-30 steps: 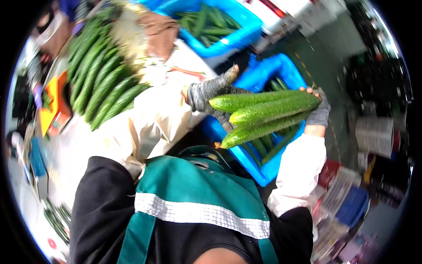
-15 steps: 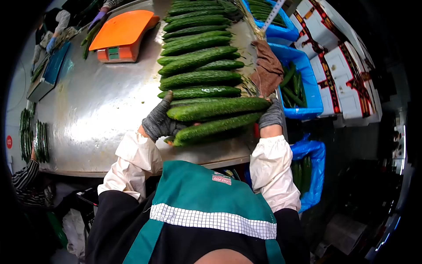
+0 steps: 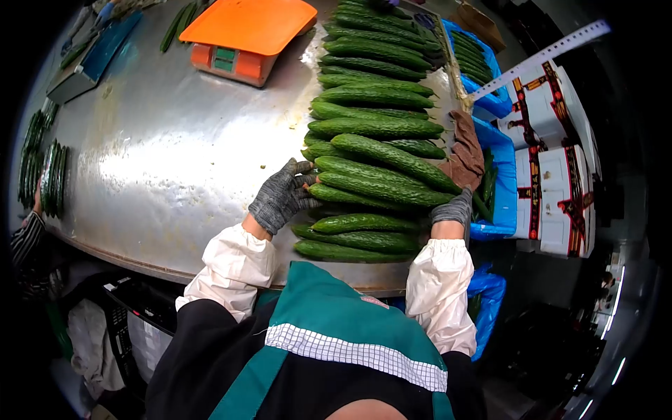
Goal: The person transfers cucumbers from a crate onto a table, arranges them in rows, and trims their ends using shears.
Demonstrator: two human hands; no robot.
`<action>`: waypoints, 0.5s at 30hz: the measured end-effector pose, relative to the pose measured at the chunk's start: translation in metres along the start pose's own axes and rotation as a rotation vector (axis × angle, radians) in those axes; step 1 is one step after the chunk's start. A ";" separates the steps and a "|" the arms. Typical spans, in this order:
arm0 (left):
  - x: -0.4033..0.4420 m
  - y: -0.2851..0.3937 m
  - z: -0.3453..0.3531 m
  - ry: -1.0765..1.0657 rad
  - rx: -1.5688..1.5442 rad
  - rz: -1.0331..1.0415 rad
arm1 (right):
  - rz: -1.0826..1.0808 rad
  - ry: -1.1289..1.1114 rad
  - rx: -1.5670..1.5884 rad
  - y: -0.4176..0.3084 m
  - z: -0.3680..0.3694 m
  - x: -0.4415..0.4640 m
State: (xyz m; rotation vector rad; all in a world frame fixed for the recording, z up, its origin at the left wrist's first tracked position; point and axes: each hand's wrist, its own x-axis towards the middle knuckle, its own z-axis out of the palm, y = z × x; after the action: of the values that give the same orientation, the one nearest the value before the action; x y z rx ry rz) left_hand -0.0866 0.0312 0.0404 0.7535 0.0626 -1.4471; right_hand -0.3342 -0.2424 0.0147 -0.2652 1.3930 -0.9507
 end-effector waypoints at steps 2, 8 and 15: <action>-0.006 -0.006 -0.007 -0.033 -0.040 0.037 | -0.070 0.051 -0.020 -0.007 0.004 -0.015; -0.022 -0.023 0.003 0.125 0.919 0.328 | -0.144 0.026 -0.046 -0.006 0.009 -0.022; -0.023 -0.024 0.015 0.225 0.664 0.263 | -0.069 -0.195 -0.172 -0.013 0.010 -0.047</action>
State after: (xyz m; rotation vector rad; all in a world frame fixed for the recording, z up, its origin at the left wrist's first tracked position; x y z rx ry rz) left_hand -0.1182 0.0446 0.0528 1.4086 -0.3493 -1.1214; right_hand -0.3250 -0.2216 0.0589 -0.5244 1.2925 -0.8385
